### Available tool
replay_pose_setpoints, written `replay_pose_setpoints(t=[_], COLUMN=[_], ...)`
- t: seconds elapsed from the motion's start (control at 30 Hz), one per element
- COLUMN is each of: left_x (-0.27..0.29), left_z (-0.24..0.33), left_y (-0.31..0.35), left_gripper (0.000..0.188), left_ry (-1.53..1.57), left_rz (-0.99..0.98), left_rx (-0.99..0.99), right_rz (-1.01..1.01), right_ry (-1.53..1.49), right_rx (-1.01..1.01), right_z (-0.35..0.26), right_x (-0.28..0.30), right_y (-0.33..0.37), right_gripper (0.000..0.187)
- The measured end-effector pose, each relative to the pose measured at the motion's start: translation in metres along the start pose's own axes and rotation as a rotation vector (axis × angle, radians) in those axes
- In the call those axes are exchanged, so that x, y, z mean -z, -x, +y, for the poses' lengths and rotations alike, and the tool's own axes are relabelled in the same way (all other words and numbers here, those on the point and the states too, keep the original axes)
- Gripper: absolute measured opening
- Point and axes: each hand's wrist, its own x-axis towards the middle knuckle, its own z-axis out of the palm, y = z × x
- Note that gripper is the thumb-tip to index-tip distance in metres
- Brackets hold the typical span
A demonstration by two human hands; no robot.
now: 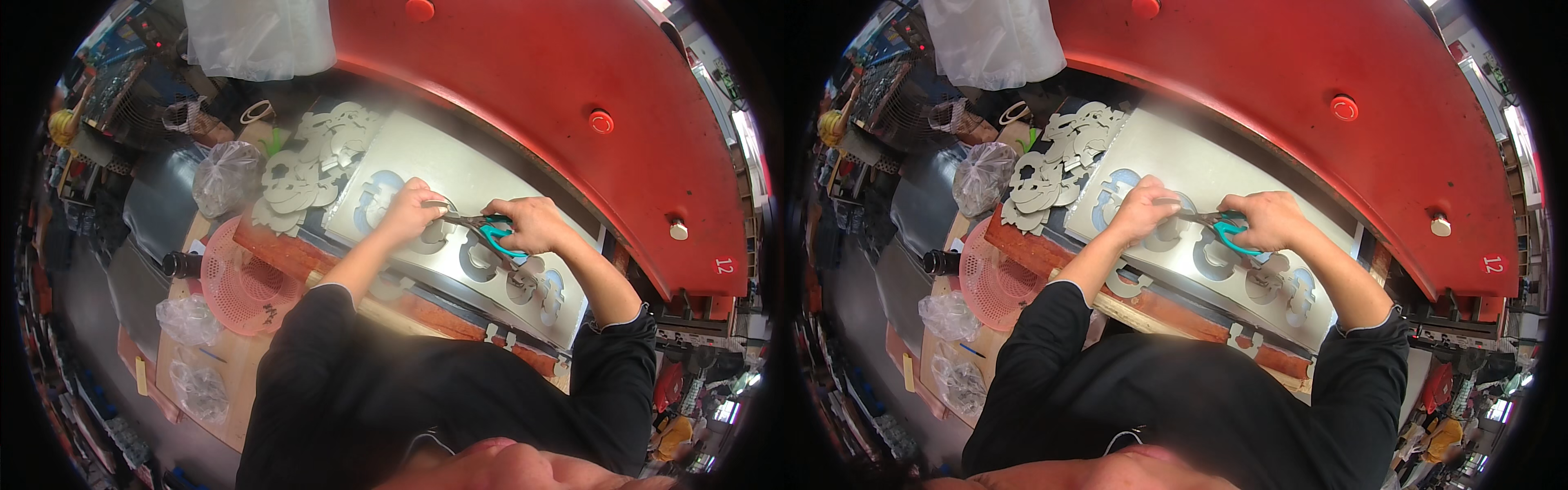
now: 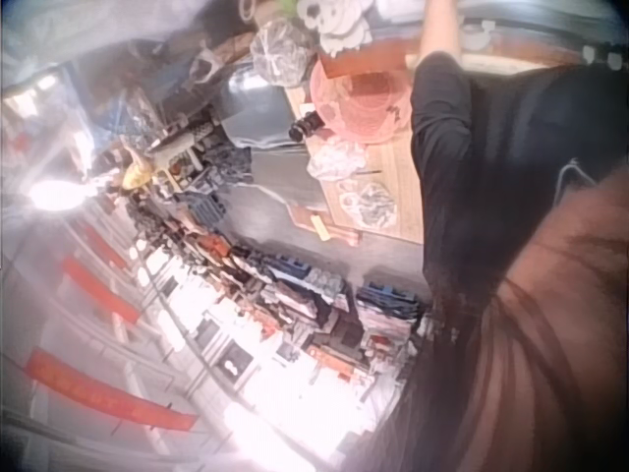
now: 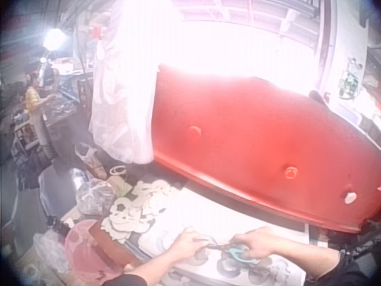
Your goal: The person uses shears to trim the edges of white cutout shapes on a metal sheet. They repeatedly reposition the sheet and remove trimmed pieces, continuing the trimming process across multiple shapes.
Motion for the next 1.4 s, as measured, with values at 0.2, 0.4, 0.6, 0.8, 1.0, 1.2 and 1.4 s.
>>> replay_pose_setpoints(t=[0.2, 0.4, 0.6, 0.8, 1.0, 1.2, 1.4], left_x=[0.0, 0.001, 0.0, 0.0, 0.001, 0.001, 0.002], left_z=[0.002, 0.001, -0.001, -0.004, -0.006, -0.005, -0.004], left_y=[0.0, 0.0, 0.0, -0.001, -0.002, -0.002, -0.002], left_gripper=[0.014, 0.013, 0.013, 0.013, 0.014, 0.014, 0.014], left_ry=[0.013, 0.033, 0.037, 0.056, -0.026, -0.019, -0.018], left_rz=[-0.007, -0.019, -0.017, -0.023, -0.02, -0.028, -0.031], left_rx=[0.008, 0.008, 0.007, 0.003, -0.037, -0.039, -0.034], right_rz=[-0.004, 0.001, 0.003, -0.006, -0.007, -0.065, -0.079], right_ry=[0.033, 0.028, 0.03, 0.052, 0.073, 0.068, 0.083], right_rx=[0.003, 0.014, 0.016, 0.019, 0.01, -0.001, 0.005], right_z=[-0.003, -0.004, -0.004, -0.003, -0.003, -0.004, -0.003], right_x=[0.004, 0.005, 0.004, 0.005, 0.009, 0.016, 0.016], right_y=[0.0, 0.001, 0.001, 0.0, -0.003, -0.007, -0.007], right_gripper=[0.048, 0.048, 0.048, 0.049, 0.05, 0.049, 0.05])
